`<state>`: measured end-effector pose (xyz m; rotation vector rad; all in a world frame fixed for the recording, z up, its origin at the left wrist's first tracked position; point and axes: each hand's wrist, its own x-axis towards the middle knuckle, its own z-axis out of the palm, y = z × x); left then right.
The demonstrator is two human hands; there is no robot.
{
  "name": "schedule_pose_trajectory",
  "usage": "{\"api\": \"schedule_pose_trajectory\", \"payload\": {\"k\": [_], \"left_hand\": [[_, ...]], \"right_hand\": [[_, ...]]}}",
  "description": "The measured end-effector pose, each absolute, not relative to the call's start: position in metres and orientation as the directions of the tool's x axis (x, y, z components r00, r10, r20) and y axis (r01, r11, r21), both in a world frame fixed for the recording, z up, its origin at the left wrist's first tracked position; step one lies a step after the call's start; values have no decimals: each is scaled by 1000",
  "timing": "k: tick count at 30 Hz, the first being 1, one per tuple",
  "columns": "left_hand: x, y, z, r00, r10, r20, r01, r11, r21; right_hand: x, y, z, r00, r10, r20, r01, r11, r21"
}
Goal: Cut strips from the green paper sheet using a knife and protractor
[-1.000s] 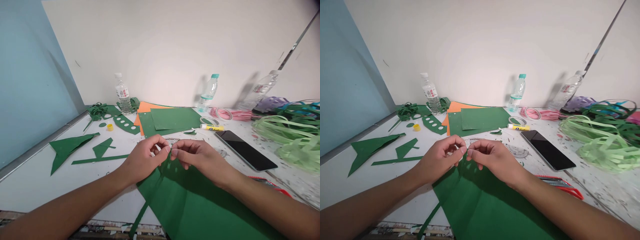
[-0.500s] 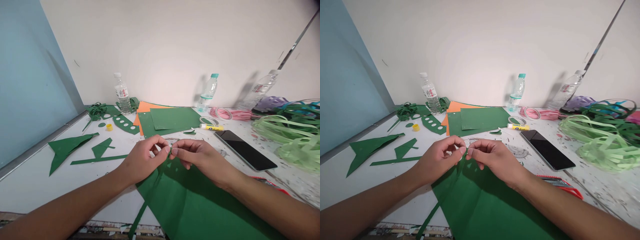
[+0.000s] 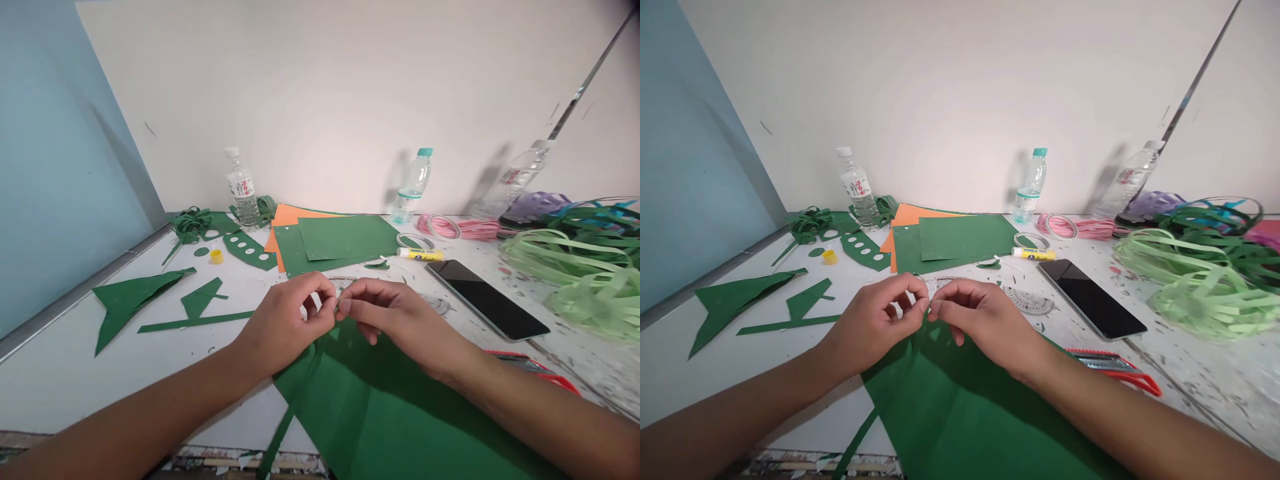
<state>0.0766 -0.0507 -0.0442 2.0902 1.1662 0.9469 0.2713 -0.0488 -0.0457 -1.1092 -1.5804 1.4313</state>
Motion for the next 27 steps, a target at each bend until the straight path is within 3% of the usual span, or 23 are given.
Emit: {"api": "schedule_pose_trajectory", "payload": {"k": [4, 9, 16, 21, 27], "left_hand": [[73, -51, -43, 349, 914, 208, 461, -361, 811], [70, -48, -47, 381, 915, 130, 495, -321, 807], [71, -45, -52, 371, 925, 82, 426, -247, 870], [72, -45, -49, 374, 918, 135, 388, -286, 876], [71, -46, -49, 342, 935, 90, 327, -208, 922]], "right_hand": [[273, -46, -46, -367, 929, -52, 131, -4, -991], [275, -43, -46, -332, 942, -45, 149, 5, -989], [275, -45, -46, -367, 930, -1, 125, 49, -991], [275, -46, -48, -369, 929, 9, 129, 61, -990], [274, -47, -51, -361, 929, 80, 229, 172, -958]]}}
